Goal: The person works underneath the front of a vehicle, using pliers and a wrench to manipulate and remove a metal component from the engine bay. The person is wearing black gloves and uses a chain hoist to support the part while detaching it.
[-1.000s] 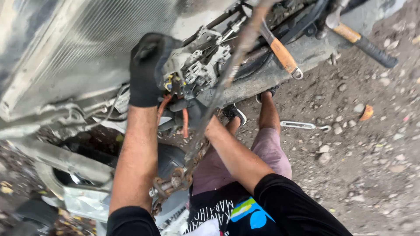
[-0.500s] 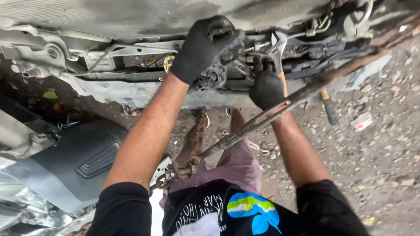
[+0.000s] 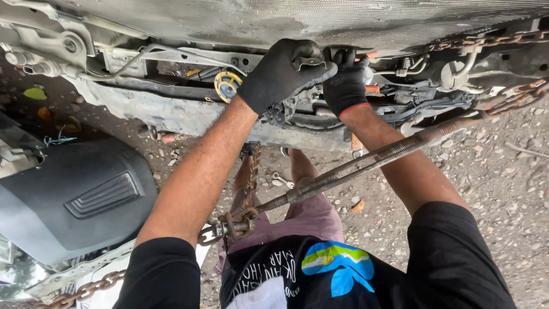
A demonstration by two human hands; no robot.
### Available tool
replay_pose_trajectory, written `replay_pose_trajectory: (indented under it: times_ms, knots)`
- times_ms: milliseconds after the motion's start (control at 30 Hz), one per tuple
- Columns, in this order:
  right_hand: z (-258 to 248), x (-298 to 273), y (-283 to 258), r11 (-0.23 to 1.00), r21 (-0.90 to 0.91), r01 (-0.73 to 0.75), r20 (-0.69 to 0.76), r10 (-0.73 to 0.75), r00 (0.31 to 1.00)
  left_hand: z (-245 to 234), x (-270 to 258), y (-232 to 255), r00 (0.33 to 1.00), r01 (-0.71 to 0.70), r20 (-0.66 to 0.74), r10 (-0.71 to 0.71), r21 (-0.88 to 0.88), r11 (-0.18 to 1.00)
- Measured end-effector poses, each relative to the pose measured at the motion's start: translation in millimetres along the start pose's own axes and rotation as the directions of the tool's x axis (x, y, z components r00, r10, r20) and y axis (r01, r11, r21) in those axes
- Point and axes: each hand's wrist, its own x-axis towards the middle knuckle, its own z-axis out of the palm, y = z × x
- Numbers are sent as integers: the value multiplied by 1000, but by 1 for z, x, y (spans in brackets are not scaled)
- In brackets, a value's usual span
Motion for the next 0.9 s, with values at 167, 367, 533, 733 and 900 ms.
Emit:
replay_pose_trajectory:
  times_ms: [167, 367, 533, 733, 900]
  knots:
    - [-51, 8, -18, 994, 97, -56, 332, 21, 943, 1, 3, -9, 1000, -20, 10, 20, -35, 999]
    - [-47, 0, -11, 995, 27, 94, 202, -97, 975, 3, 4, -9, 998, -6, 70, -1, 101, 995]
    - [-63, -13, -20, 991, 133, 7, 475, -70, 877, 11, 4, -18, 994, -110, 22, 109, 47, 993]
    - [-77, -28, -41, 926, 301, -229, 352, 115, 929, 13, 3, -9, 993, -114, 26, 114, 5, 994]
    - [-64, -36, -53, 895, 295, -335, 410, 198, 890, 16, 9, -10, 989, -146, 25, 147, -36, 989]
